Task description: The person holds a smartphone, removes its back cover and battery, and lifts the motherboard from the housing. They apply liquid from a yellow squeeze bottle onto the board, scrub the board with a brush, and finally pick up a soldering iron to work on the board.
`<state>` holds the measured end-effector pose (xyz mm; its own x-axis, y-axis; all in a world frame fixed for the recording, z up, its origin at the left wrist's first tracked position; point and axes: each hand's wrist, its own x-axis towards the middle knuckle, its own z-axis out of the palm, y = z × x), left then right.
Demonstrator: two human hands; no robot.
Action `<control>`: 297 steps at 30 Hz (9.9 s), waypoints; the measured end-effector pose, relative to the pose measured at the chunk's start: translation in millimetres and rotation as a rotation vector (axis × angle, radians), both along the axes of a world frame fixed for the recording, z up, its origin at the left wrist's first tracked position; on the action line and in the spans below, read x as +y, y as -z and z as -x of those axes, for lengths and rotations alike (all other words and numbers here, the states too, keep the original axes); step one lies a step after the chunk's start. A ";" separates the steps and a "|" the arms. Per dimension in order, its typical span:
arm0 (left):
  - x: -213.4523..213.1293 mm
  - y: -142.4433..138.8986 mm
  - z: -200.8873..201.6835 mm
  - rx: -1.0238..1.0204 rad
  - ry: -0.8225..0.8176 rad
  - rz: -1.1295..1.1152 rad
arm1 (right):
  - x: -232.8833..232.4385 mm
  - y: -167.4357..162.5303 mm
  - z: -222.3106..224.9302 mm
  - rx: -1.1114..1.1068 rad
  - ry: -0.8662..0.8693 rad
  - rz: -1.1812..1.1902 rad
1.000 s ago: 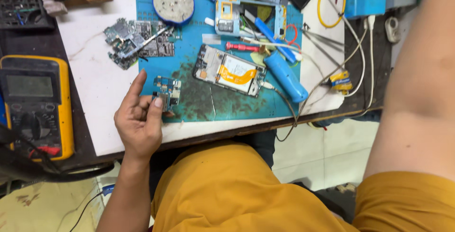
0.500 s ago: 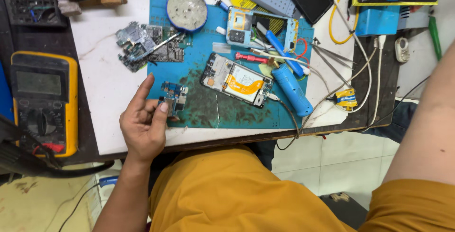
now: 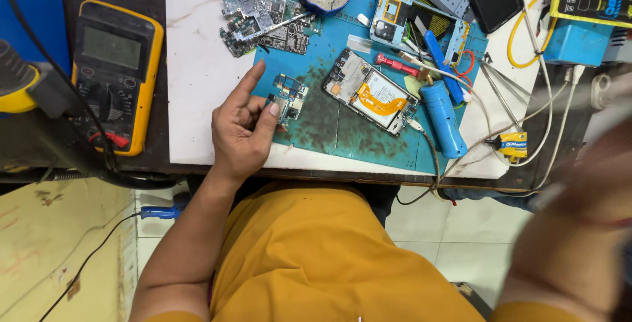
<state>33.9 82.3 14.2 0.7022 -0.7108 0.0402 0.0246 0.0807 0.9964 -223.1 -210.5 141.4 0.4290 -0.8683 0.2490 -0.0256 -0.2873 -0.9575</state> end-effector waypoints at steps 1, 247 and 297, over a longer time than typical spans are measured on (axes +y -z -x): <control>-0.7 0.8 0.0 -0.009 -0.004 -0.011 | 33.3 7.5 -1.9 -0.016 -0.112 -0.125; 7.8 -15.7 46.7 0.960 0.383 0.507 | 196.8 91.2 -44.1 0.080 -0.395 -0.015; 9.9 -23.6 46.1 0.977 0.635 0.385 | 118.1 97.6 -23.9 0.142 -0.654 0.638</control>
